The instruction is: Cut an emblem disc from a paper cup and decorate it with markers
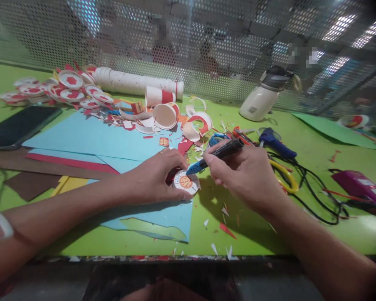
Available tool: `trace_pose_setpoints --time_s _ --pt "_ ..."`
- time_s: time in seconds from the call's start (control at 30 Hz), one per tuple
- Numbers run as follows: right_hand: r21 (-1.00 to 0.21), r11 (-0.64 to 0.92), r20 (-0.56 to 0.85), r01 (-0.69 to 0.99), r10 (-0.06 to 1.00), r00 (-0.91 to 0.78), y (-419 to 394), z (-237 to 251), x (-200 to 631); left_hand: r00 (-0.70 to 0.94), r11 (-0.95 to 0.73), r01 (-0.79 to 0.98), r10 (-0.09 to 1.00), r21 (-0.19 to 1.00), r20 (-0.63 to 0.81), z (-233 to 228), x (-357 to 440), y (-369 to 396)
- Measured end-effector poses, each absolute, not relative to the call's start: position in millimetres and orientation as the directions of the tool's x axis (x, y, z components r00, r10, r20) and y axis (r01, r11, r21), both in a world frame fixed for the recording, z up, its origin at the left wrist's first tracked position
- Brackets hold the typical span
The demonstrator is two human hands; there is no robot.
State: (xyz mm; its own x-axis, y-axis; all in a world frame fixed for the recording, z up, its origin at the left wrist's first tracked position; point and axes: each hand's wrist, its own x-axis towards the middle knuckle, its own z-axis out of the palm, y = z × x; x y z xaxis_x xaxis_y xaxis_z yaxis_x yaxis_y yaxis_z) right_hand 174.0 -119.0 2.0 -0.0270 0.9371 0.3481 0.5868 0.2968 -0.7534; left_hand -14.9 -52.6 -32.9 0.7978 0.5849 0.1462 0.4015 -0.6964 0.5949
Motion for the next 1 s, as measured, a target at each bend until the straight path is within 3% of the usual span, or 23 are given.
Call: trace_pose_setpoints --time_s 0.2,0.5,0.7,1.0 --pt "-0.641 0.404 0.464 0.652 0.881 -0.09 -120.4 -3.9 170.4 0.813 -0.708 0.388 0.565 0.59 0.144 -31.2 -13.3 -52.3" --pt "-0.709 0.393 0.432 0.585 0.898 -0.079 -112.3 -10.0 175.8 0.823 -0.729 0.393 0.551 0.561 0.14 -29.0 -13.3 -53.5" --pt "-0.707 0.377 0.421 0.598 0.904 -0.072 -113.1 -6.2 175.9 0.842 -0.684 0.334 0.526 0.649 0.121 -23.7 -16.9 -53.1" --pt "-0.744 0.382 0.518 0.549 0.848 0.113 -121.2 6.3 176.5 0.777 -0.613 0.435 0.625 0.659 0.07 -27.0 -15.7 -54.8"
